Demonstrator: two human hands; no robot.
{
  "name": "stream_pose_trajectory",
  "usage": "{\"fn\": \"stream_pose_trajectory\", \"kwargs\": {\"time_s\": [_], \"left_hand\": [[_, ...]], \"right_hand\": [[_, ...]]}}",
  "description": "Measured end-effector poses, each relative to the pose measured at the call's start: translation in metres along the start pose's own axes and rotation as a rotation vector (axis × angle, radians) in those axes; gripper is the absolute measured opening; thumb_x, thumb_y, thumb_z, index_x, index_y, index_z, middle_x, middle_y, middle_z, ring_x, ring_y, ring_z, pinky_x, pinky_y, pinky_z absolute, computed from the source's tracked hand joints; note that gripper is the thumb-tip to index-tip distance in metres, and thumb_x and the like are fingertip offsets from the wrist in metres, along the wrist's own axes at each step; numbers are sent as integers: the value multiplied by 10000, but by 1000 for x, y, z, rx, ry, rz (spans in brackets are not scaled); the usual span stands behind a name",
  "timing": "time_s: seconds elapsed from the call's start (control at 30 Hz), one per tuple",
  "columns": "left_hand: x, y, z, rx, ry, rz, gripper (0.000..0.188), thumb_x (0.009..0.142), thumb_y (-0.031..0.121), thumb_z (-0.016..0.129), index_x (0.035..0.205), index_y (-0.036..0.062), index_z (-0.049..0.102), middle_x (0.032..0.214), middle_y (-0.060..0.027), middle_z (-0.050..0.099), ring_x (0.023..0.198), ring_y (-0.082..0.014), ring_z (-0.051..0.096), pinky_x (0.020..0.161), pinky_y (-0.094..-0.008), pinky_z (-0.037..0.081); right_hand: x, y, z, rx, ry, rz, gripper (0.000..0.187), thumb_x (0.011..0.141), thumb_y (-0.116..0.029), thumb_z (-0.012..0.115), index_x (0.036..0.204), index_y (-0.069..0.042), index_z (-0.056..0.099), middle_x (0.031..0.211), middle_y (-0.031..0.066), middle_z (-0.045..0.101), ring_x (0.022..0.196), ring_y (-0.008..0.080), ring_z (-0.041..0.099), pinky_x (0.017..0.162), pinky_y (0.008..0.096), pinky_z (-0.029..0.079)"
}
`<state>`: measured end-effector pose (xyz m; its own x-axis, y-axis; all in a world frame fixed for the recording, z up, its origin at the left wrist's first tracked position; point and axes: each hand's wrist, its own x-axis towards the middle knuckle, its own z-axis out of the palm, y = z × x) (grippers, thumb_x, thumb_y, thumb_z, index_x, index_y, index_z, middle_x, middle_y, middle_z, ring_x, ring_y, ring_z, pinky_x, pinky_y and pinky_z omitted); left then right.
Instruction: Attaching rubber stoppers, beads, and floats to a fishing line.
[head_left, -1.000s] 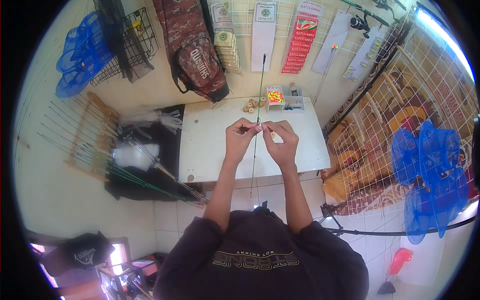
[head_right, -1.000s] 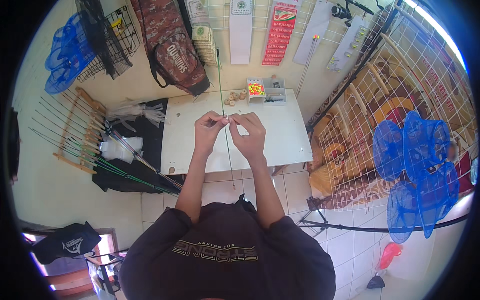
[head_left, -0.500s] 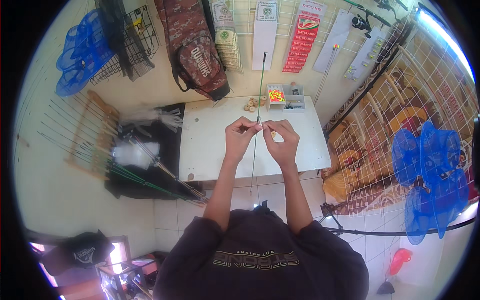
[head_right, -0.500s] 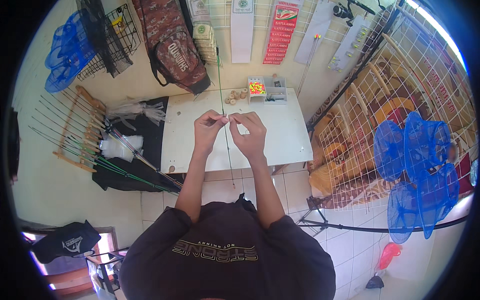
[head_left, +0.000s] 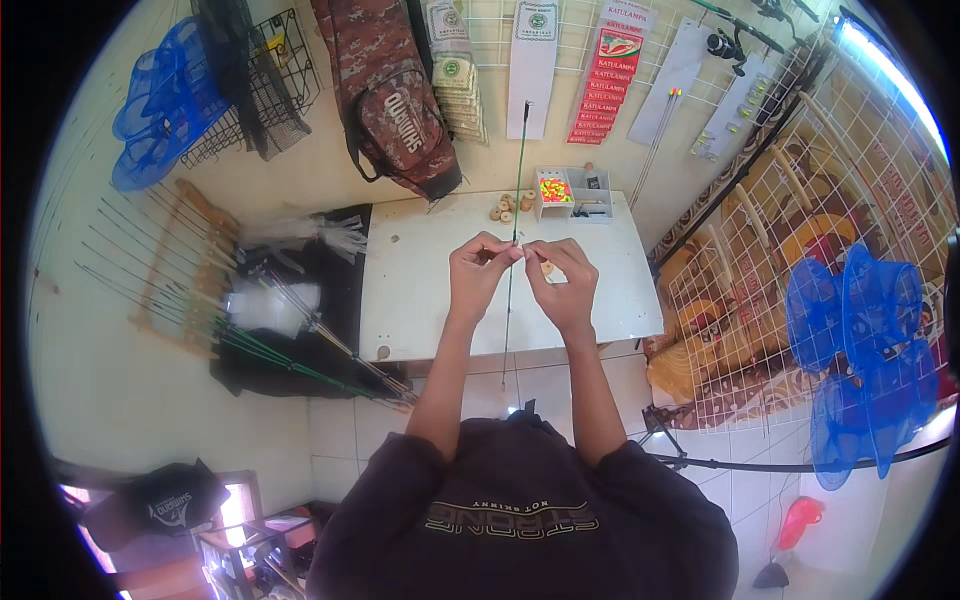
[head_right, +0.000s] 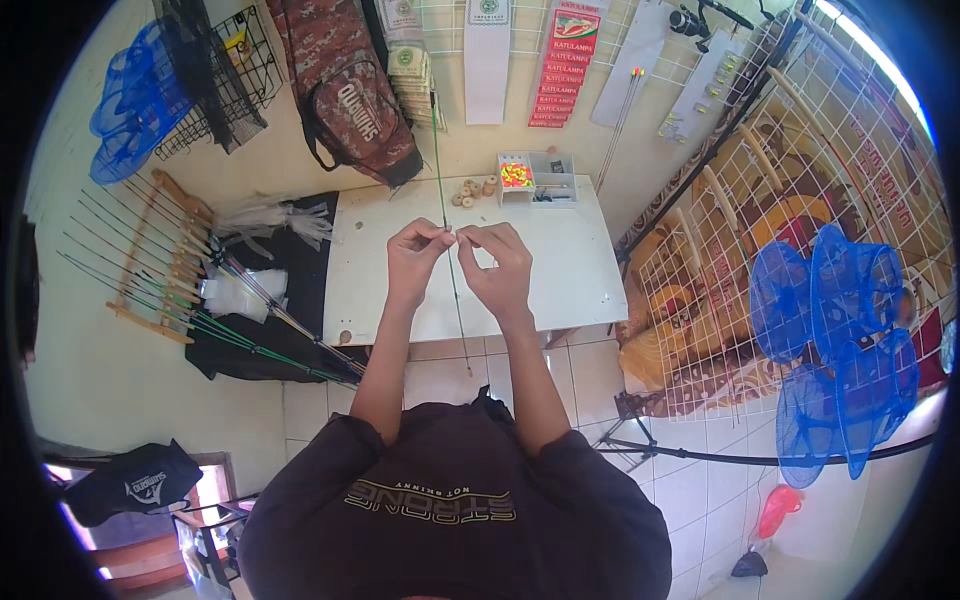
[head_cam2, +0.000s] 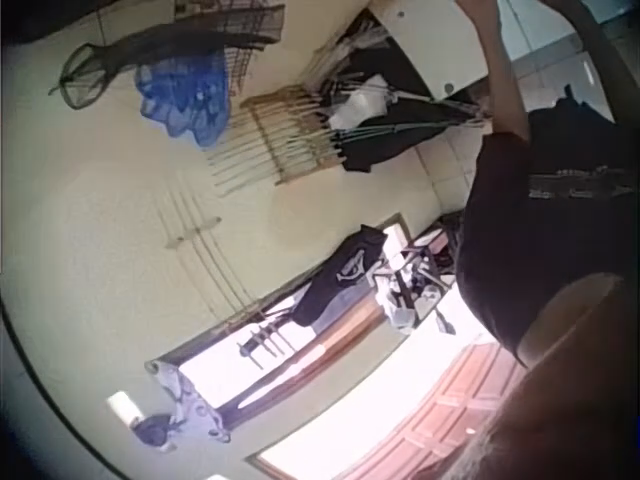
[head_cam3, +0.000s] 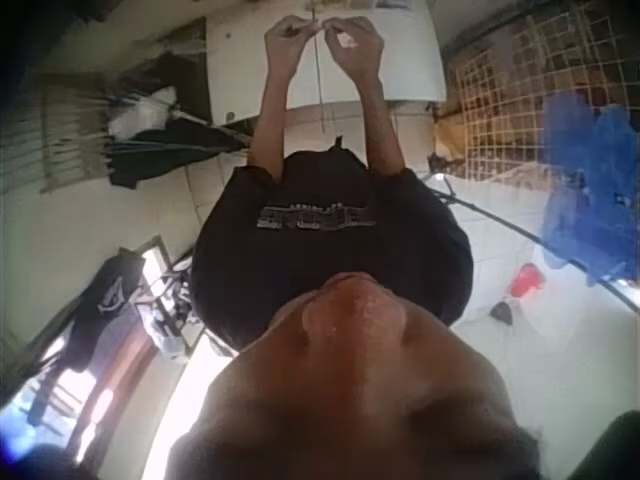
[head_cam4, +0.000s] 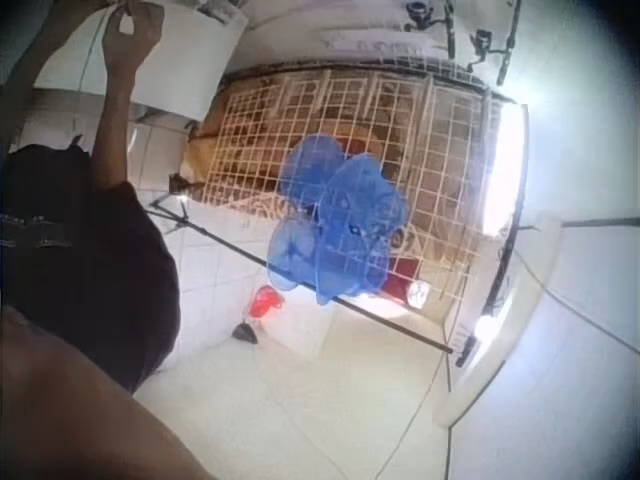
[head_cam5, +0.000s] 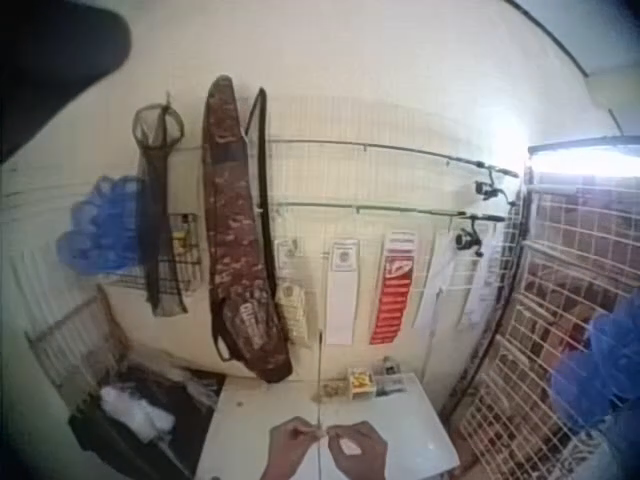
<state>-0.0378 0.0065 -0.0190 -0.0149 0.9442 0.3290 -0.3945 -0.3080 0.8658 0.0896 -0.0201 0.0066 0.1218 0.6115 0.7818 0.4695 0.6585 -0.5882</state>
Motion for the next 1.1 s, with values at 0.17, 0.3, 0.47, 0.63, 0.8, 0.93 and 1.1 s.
{"fn": "stream_pose_trajectory", "kwargs": {"time_s": [0.17,0.3,0.47,0.63,0.8,0.93,1.1], "left_hand": [[2,-7,-5,18,-13,42,99,795,-1,715,758,16,625,752,-14,626,718,-60,571,673,-210,471],[2,-6,-4,49,5,28,96,792,8,720,762,17,629,742,-10,623,707,-59,569,664,-210,472],[2,-5,-7,32,9,18,95,794,14,721,762,17,631,728,-7,619,705,-58,565,657,-209,469],[4,-9,-12,51,10,2,99,794,15,722,759,21,630,728,-3,617,701,-58,562,658,-212,472],[3,-9,-14,33,15,11,109,791,26,729,752,23,627,730,-4,619,700,-59,560,661,-212,470],[4,-7,-17,48,24,5,121,787,45,741,749,27,628,729,-6,622,703,-60,562,665,-216,472],[5,-7,-18,83,33,-6,124,784,52,745,745,30,629,728,-7,623,705,-63,563,672,-217,472]], "right_hand": [[2,-1,1,-2,-10,-12,120,722,30,685,829,-24,682,777,66,659,690,189,592,621,294,484],[2,0,2,1,-21,0,124,722,30,686,834,-23,684,778,68,661,697,190,594,626,292,486],[3,0,6,33,-19,12,136,728,27,686,854,-24,692,787,69,669,701,185,598,633,288,489],[6,-3,8,76,-28,49,136,744,19,684,870,-28,701,792,69,674,700,182,600,636,287,492],[8,-5,11,87,-59,83,124,754,7,692,870,-35,709,790,71,679,700,178,601,646,289,487],[10,-6,14,112,-65,98,121,758,-1,697,872,-40,716,788,76,681,705,179,601,654,291,483],[11,-6,15,138,-69,121,133,760,-10,705,887,-42,724,799,83,683,718,181,601,671,287,478]]}}
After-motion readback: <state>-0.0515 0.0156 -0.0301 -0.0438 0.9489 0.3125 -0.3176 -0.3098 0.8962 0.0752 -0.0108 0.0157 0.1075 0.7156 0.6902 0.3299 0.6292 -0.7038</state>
